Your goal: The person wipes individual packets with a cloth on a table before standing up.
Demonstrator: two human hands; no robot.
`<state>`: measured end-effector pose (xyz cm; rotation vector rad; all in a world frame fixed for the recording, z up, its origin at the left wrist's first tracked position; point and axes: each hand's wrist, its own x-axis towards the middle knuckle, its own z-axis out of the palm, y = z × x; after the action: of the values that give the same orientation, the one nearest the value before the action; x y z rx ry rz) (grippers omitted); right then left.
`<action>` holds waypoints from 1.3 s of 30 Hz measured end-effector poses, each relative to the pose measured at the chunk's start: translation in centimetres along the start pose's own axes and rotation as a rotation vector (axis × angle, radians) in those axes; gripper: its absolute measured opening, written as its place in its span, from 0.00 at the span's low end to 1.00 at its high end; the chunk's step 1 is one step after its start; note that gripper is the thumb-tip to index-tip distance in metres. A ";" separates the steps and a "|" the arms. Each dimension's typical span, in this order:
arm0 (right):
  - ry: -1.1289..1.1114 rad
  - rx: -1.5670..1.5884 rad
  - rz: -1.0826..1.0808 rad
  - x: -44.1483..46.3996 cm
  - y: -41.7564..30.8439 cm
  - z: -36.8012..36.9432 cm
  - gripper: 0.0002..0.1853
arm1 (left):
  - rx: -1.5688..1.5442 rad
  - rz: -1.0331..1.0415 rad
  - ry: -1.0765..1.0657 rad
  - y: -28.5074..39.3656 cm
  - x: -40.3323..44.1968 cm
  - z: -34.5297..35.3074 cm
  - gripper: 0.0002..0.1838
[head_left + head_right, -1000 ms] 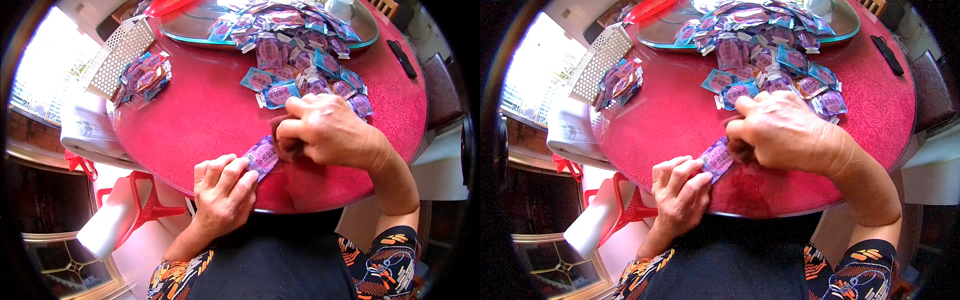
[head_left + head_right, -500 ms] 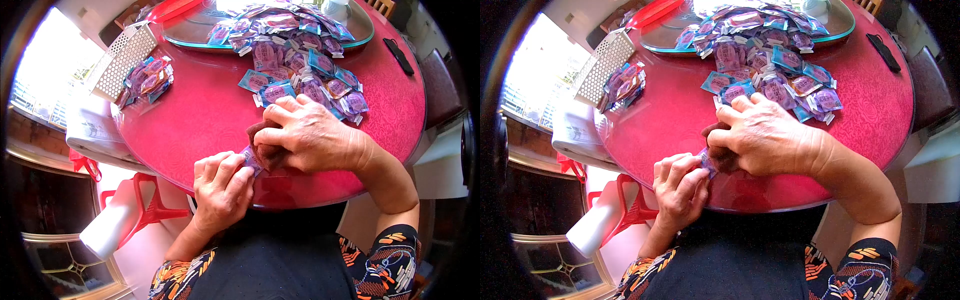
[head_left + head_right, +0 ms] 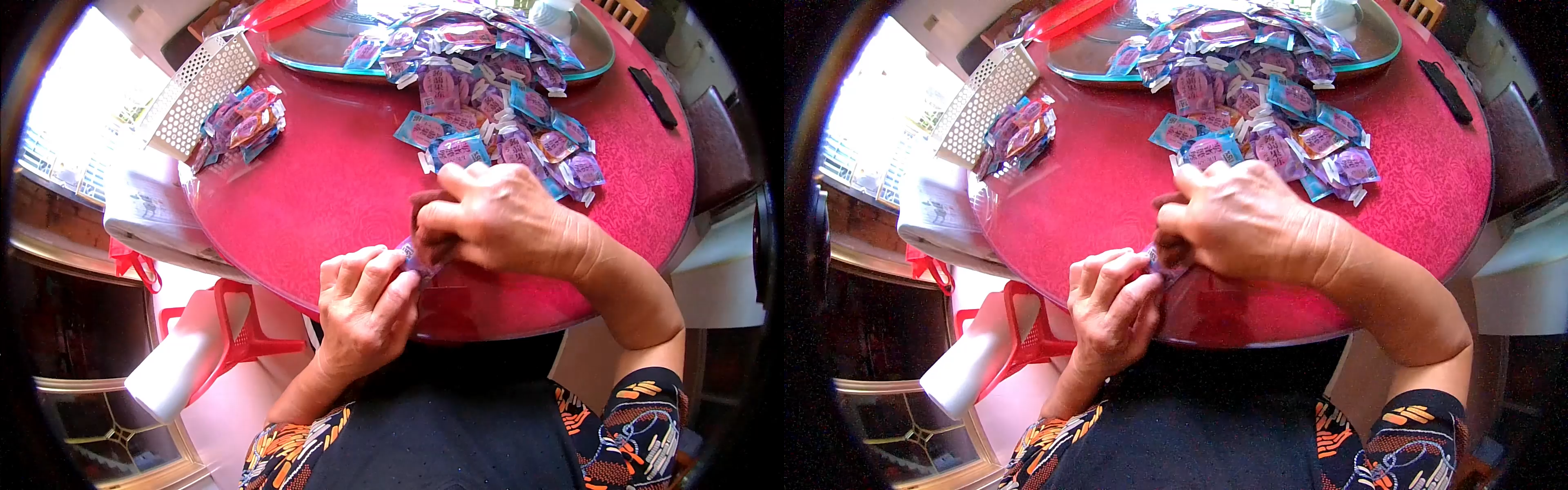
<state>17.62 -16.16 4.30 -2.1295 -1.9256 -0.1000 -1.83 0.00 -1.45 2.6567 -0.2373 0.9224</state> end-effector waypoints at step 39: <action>-0.039 0.073 0.324 -1.8 3.0 -1.9 0.15 | 0.002 0.013 -0.051 0.0 0.0 -0.6 0.15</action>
<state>20.64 -18.57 5.27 -2.3752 -1.5508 0.0744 -2.15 0.19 -1.01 2.6859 -0.2660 0.8600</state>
